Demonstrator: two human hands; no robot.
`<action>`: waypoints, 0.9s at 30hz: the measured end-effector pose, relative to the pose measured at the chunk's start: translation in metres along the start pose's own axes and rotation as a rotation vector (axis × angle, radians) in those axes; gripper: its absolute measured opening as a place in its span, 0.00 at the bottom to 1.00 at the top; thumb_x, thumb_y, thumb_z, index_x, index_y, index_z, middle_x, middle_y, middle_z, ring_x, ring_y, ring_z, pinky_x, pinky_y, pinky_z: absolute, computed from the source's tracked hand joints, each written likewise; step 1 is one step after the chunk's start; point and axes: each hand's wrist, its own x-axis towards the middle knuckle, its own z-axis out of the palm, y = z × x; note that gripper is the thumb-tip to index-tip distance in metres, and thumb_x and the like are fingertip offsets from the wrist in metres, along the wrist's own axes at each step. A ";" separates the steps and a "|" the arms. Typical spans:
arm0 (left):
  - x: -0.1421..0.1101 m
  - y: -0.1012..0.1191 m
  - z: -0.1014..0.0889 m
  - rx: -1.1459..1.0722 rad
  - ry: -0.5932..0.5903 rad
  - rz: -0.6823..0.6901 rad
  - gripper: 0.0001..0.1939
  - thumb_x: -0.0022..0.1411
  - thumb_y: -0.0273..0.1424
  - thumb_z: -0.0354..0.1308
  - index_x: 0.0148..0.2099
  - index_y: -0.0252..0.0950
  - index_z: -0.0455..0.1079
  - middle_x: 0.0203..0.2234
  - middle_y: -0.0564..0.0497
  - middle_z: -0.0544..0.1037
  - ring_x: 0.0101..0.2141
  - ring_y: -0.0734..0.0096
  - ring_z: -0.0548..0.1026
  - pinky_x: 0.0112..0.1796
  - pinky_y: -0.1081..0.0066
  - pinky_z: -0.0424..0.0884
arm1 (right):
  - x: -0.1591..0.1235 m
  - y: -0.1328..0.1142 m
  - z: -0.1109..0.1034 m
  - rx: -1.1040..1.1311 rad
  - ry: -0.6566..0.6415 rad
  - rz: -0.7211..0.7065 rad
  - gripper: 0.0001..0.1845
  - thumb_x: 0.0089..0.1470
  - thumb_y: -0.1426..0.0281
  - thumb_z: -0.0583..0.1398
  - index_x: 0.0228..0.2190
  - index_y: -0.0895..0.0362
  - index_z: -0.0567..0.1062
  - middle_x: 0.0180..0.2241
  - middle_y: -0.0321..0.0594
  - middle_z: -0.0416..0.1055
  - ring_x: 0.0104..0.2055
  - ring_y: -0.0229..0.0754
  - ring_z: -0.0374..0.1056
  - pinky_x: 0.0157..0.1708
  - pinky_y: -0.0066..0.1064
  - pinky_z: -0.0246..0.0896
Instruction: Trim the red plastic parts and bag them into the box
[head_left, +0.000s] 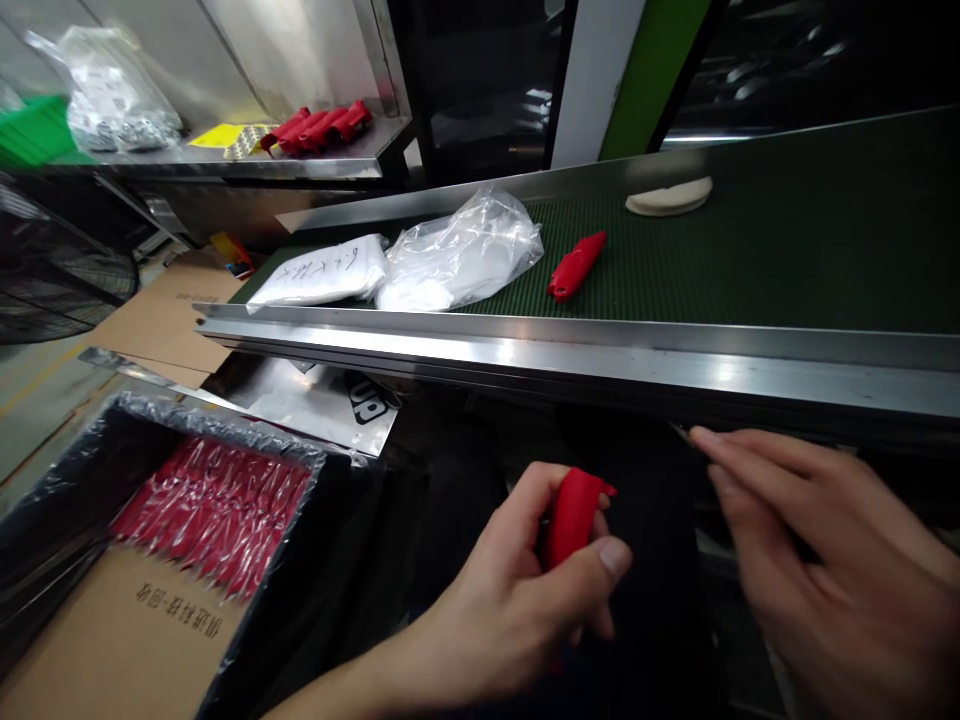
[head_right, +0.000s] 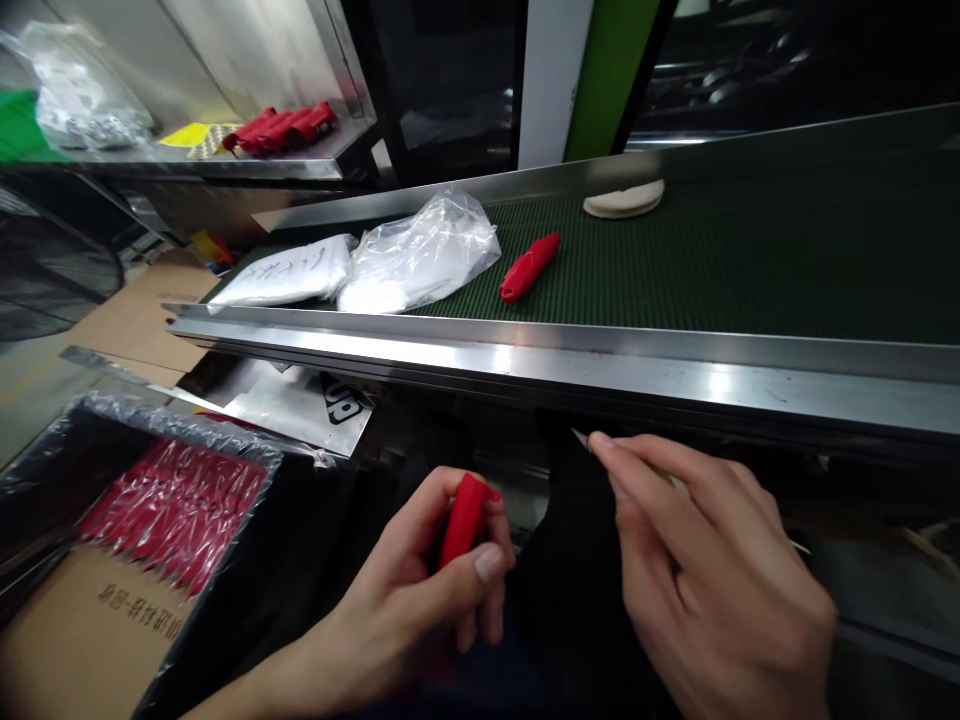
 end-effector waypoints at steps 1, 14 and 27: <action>0.001 -0.001 0.000 -0.008 0.004 -0.004 0.18 0.64 0.43 0.59 0.47 0.38 0.60 0.30 0.54 0.68 0.23 0.82 0.67 0.21 0.82 0.61 | 0.001 -0.001 -0.001 0.031 -0.014 -0.006 0.19 0.55 0.81 0.61 0.48 0.53 0.76 0.45 0.41 0.72 0.43 0.44 0.71 0.41 0.38 0.66; 0.004 -0.003 0.000 0.018 0.055 -0.050 0.20 0.63 0.46 0.58 0.47 0.38 0.59 0.21 0.56 0.68 0.19 0.80 0.64 0.19 0.82 0.58 | -0.004 -0.014 0.001 0.011 -0.138 -0.243 0.22 0.54 0.85 0.60 0.50 0.59 0.74 0.46 0.48 0.71 0.45 0.47 0.68 0.42 0.42 0.62; 0.002 -0.005 0.002 -0.113 -0.011 -0.018 0.19 0.62 0.42 0.61 0.46 0.37 0.59 0.27 0.55 0.70 0.18 0.84 0.66 0.18 0.85 0.61 | -0.006 -0.006 0.000 0.018 -0.077 -0.151 0.21 0.55 0.83 0.60 0.49 0.57 0.75 0.44 0.46 0.73 0.45 0.47 0.69 0.43 0.43 0.64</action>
